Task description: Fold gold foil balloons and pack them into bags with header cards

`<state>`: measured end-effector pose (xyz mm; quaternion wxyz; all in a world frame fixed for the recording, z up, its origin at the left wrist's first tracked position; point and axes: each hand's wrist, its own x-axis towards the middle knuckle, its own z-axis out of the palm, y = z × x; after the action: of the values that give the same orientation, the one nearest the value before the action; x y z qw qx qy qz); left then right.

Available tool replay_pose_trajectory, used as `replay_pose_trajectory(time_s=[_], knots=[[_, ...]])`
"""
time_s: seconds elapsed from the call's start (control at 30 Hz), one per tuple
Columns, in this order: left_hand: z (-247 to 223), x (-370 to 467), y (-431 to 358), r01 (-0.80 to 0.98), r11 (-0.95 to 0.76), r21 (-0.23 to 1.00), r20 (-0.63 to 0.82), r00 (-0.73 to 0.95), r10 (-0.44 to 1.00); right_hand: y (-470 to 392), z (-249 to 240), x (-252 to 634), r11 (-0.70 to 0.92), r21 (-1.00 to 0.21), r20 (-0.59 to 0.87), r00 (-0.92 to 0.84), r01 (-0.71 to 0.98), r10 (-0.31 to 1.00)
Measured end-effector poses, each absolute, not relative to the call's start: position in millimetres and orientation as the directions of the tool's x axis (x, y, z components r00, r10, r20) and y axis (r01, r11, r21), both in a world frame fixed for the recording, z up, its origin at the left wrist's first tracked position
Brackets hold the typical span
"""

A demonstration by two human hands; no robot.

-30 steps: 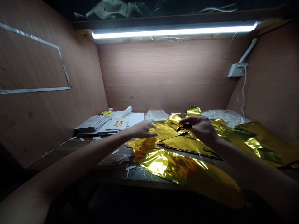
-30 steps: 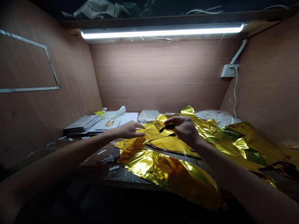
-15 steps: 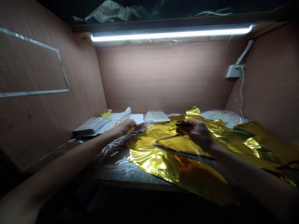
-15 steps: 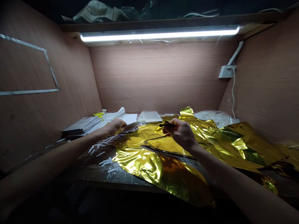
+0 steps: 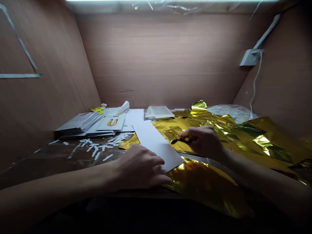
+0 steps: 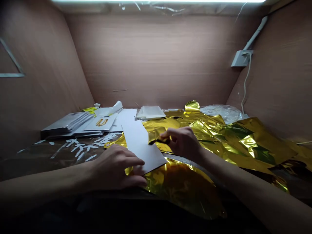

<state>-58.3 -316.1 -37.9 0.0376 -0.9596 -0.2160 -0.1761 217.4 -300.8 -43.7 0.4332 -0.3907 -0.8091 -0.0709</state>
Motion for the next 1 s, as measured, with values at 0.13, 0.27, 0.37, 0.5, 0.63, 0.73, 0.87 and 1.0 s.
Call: replay_pose_trajectory(time_s=[0.13, 0.27, 0.37, 0.5, 0.63, 0.73, 0.87, 1.0], knots=[[-27.8, -69.1, -283.8, 0.535, -0.821, 0.199, 0.559, 0.626, 0.543, -291.4, -61.1, 201.8, 0.864, -0.155, 0.683, -0.579, 0.480, 0.444], [-28.3, -79.2, -248.3, 0.618, -0.733, 0.286, 0.582, 0.495, 0.645, -285.8, -73.4, 185.3, 0.911, -0.169, 0.610, -0.686, 0.375, 0.396], [-42.8, -80.0, -248.7, 0.558, -0.780, 0.282, 0.529, 0.589, 0.612, -284.9, -76.9, 179.1, 0.930, -0.198, 0.545, -0.754, 0.309, 0.367], [-63.9, -75.6, -263.7, 0.410, -0.889, 0.205, 0.415, 0.786, 0.458, -281.0, -74.1, 178.3, 0.915, -0.281, 0.439, -0.809, 0.289, 0.390], [-76.5, -74.0, -267.1, 0.393, -0.902, 0.179, 0.413, 0.802, 0.432, -272.1, -66.6, 183.5, 0.897, -0.336, 0.324, -0.860, 0.285, 0.395], [-81.7, -75.4, -264.8, 0.429, -0.887, 0.174, 0.460, 0.761, 0.458, -262.5, -61.3, 188.3, 0.893, -0.354, 0.244, -0.895, 0.277, 0.374], [-81.5, -77.0, -263.0, 0.434, -0.882, 0.183, 0.485, 0.741, 0.465, -250.1, -58.5, 189.7, 0.905, -0.349, 0.190, -0.928, 0.243, 0.322], [-77.6, -77.3, -263.1, 0.424, -0.893, 0.149, 0.483, 0.757, 0.440, -245.2, -58.4, 185.6, 0.902, -0.356, 0.157, -0.936, 0.244, 0.315]])
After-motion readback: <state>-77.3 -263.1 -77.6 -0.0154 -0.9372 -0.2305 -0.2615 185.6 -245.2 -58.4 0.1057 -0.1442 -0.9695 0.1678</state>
